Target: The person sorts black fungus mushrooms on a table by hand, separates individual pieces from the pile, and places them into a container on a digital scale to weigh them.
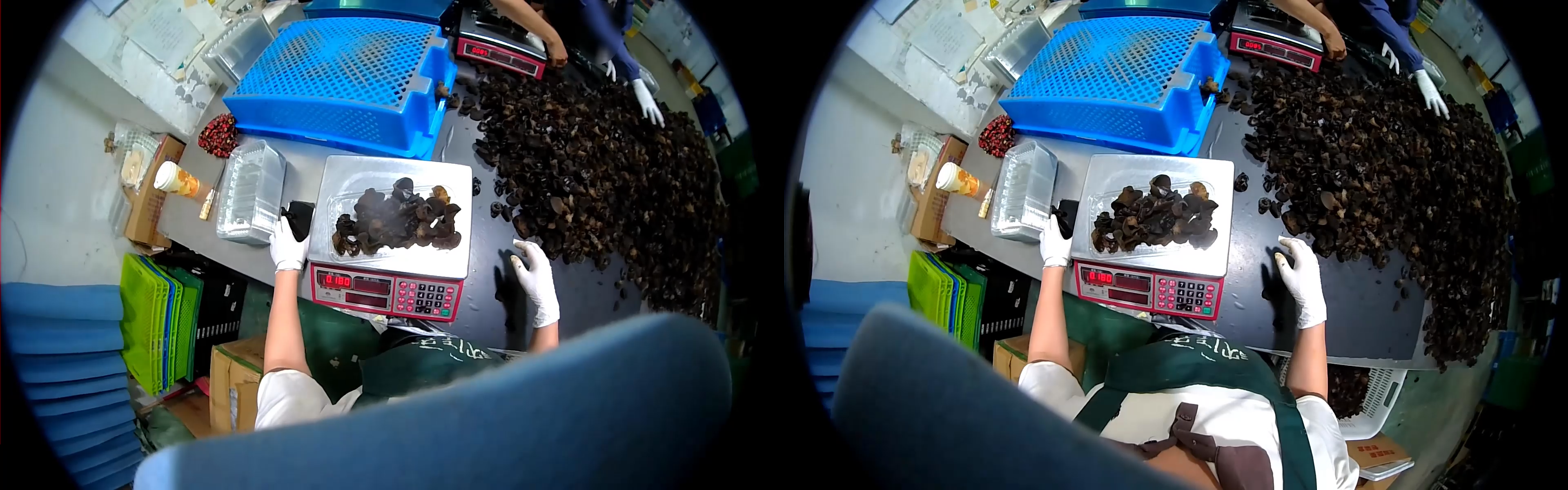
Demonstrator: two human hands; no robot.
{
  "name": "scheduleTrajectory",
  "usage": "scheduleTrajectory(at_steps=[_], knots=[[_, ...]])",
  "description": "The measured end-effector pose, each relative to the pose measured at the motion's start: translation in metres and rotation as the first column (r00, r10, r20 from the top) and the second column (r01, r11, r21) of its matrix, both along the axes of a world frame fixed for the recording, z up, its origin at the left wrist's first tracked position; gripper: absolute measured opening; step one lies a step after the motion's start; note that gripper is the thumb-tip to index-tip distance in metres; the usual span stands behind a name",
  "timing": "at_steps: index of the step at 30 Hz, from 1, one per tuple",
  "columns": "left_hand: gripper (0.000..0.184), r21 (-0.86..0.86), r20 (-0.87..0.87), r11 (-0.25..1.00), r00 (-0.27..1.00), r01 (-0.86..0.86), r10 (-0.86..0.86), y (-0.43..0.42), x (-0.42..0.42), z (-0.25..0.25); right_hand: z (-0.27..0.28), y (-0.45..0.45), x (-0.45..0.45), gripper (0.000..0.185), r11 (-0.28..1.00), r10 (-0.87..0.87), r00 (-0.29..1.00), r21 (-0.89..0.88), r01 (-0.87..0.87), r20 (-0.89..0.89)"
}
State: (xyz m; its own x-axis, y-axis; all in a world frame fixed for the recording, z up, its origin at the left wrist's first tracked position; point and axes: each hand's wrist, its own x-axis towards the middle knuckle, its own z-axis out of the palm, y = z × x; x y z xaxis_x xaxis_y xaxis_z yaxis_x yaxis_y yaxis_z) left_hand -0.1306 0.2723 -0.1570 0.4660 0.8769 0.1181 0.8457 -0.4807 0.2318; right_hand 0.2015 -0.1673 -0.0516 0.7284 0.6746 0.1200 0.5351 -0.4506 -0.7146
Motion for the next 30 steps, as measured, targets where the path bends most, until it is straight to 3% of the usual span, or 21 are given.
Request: scheduleTrajectory(at_steps=[3,8,12,14,15,18,20,23,26,28,29,30], knots=[[0.084,0.041,-0.055,0.989,0.988,-0.139,0.141,0.001,0.012,-0.004,0.003,-0.003,0.000,0.030,1.000,-0.010,1.000,-0.015,0.010,0.014],[0.088,0.048,-0.054,0.992,0.992,-0.114,0.116,0.000,0.016,0.004,0.001,-0.011,-0.001,0.030,0.999,-0.021,0.999,-0.026,0.022,0.044],[0.105,-0.040,-0.032,0.987,0.988,-0.155,0.153,-0.007,0.022,0.039,0.003,-0.011,-0.005,0.030,0.999,-0.030,1.000,-0.019,0.030,0.002],[0.112,-0.203,-0.113,0.965,0.983,-0.166,0.145,-0.008,0.025,0.056,0.003,-0.010,-0.005,0.030,0.999,-0.034,0.999,-0.023,0.033,-0.013],[0.106,-0.146,-0.095,0.984,0.991,-0.103,0.089,0.005,0.017,0.036,0.003,-0.010,-0.004,0.030,0.999,-0.027,1.000,-0.031,0.027,-0.004],[0.093,-0.186,-0.157,0.972,0.981,-0.142,0.113,0.021,0.025,0.038,0.002,-0.008,-0.003,0.030,0.999,-0.013,1.000,-0.034,0.013,0.010],[0.062,-0.004,-0.229,0.995,0.969,-0.097,0.094,0.022,0.031,0.031,0.002,-0.007,-0.003,0.030,1.000,-0.002,1.000,-0.031,0.003,0.014],[0.046,0.003,-0.272,0.996,0.959,-0.084,0.081,0.041,0.031,0.013,0.003,-0.004,-0.003,0.030,1.000,0.016,1.000,-0.027,-0.015,0.021],[0.030,0.116,-0.187,0.993,0.982,-0.016,0.038,0.044,0.031,0.026,0.006,-0.008,-0.002,0.030,1.000,0.004,1.000,-0.031,-0.004,0.010],[0.023,0.205,0.211,0.975,0.968,0.091,-0.135,0.045,0.031,0.051,0.004,-0.009,0.002,0.030,0.999,-0.004,0.997,0.038,0.007,-0.077],[0.015,0.217,0.320,0.969,0.929,0.120,-0.187,0.044,0.034,0.068,0.005,-0.008,0.002,0.030,0.999,-0.005,0.996,0.048,0.009,-0.093],[0.020,0.199,0.398,0.964,0.884,0.177,-0.245,0.047,0.035,0.079,0.008,-0.003,0.000,0.030,0.999,0.007,0.995,0.048,-0.002,-0.098]])
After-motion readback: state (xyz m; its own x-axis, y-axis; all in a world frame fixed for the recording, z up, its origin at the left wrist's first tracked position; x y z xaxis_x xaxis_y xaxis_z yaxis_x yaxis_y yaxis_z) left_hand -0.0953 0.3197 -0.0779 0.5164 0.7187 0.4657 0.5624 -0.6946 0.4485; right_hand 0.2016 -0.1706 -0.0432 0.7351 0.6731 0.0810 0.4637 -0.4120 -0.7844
